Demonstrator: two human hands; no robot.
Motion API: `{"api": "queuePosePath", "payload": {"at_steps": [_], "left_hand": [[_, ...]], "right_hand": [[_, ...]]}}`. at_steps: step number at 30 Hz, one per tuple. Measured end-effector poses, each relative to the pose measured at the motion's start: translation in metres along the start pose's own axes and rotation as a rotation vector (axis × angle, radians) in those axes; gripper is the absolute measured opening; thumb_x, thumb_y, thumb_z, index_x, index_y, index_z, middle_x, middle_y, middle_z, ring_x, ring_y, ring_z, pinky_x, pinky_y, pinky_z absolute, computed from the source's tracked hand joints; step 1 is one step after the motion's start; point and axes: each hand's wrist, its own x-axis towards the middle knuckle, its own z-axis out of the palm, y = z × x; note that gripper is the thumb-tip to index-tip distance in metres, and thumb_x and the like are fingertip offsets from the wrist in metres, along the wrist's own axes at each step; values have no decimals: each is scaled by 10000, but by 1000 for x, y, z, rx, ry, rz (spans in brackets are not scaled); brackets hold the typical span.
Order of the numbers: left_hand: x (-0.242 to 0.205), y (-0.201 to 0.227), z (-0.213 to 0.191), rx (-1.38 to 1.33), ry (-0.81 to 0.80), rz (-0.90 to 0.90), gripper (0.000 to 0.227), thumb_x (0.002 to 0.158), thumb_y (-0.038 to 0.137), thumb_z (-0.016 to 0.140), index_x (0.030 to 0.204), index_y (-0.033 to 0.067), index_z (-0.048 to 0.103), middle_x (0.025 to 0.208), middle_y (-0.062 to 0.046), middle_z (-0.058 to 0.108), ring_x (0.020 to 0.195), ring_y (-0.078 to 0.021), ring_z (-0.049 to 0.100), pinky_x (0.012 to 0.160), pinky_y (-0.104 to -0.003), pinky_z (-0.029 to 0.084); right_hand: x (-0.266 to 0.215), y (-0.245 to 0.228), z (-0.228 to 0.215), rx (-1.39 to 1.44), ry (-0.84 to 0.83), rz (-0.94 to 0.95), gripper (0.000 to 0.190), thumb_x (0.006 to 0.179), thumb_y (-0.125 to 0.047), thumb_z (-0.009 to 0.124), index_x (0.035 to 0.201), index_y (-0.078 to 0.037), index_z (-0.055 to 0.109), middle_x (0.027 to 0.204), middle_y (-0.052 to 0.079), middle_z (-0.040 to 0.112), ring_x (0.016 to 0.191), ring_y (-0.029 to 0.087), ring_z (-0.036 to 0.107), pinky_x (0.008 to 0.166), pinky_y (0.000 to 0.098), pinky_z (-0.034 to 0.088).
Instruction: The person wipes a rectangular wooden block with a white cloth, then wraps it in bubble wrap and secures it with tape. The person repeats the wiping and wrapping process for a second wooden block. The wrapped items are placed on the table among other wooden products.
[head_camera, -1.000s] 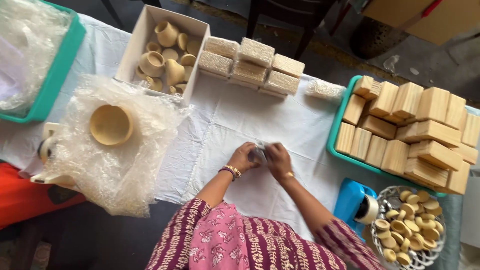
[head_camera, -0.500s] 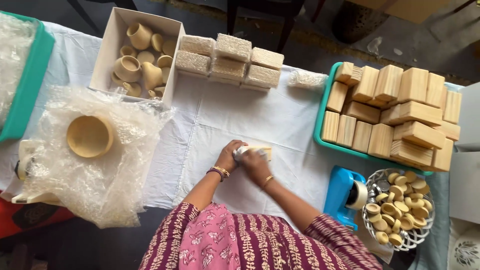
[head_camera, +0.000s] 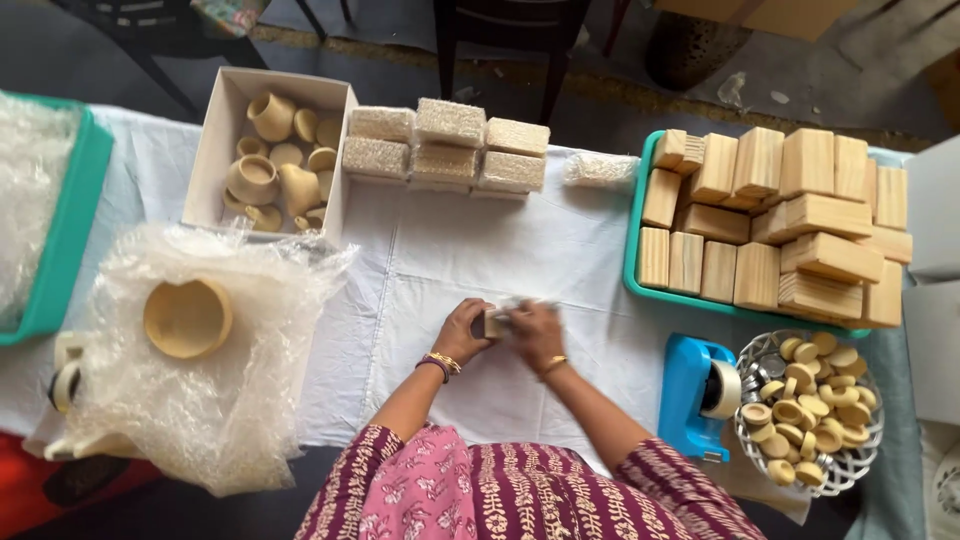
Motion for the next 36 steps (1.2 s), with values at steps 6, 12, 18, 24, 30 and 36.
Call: {"api": "queuePosePath", "payload": {"at_steps": [6, 12, 18, 24, 30, 36], "left_hand": [[-4, 14, 8, 238, -26, 88, 706, 643, 149, 902, 1277, 117, 592, 1339, -108, 566, 1265, -336, 529, 1113, -421, 428], [8, 19, 3, 188, 8, 130, 642, 705, 108, 862, 1300, 128, 622, 1350, -103, 609, 1244, -319, 560, 1083, -412, 467], [11, 17, 4, 182, -6, -48, 630, 649, 142, 895, 1225, 113, 642, 1208, -70, 678, 1088, -259, 667, 983, -368, 542], [15, 20, -2, 170, 12, 54, 545, 683, 203, 926, 1162, 105, 686, 1136, -87, 702, 1055, -293, 675, 938, -393, 544], [15, 25, -4, 126, -1, -6, 511, 692, 211, 897, 1154, 123, 700, 1072, -68, 712, 983, -268, 694, 884, -378, 566], [16, 17, -6, 145, -33, 39, 543, 678, 212, 891, 1171, 125, 681, 1105, -62, 700, 988, -257, 685, 907, -372, 561]], "right_hand": [[-20, 40, -66, -258, 2, 303, 189, 787, -284, 752, 965, -220, 761, 1056, 88, 697, 1023, 292, 640, 878, 473, 438], [-52, 48, -71, -23, -26, 277, 402, 787, -109, 722, 1186, -164, 715, 1112, 137, 706, 995, 323, 658, 862, 443, 530], [-3, -20, -39, 261, -21, 269, 310, 844, -129, 750, 1140, -125, 658, 999, 118, 696, 849, 327, 697, 730, 417, 575], [-6, -9, -13, 156, -105, 135, 418, 817, -38, 692, 1181, -234, 748, 916, 124, 640, 750, 310, 673, 663, 418, 574], [1, -19, -26, 92, -41, 286, 454, 684, -198, 829, 1119, -164, 705, 841, 104, 642, 706, 305, 666, 600, 425, 554], [-25, 17, 6, 48, -54, 253, 391, 757, -106, 734, 1142, -178, 738, 914, 101, 659, 806, 323, 675, 697, 437, 563]]}}
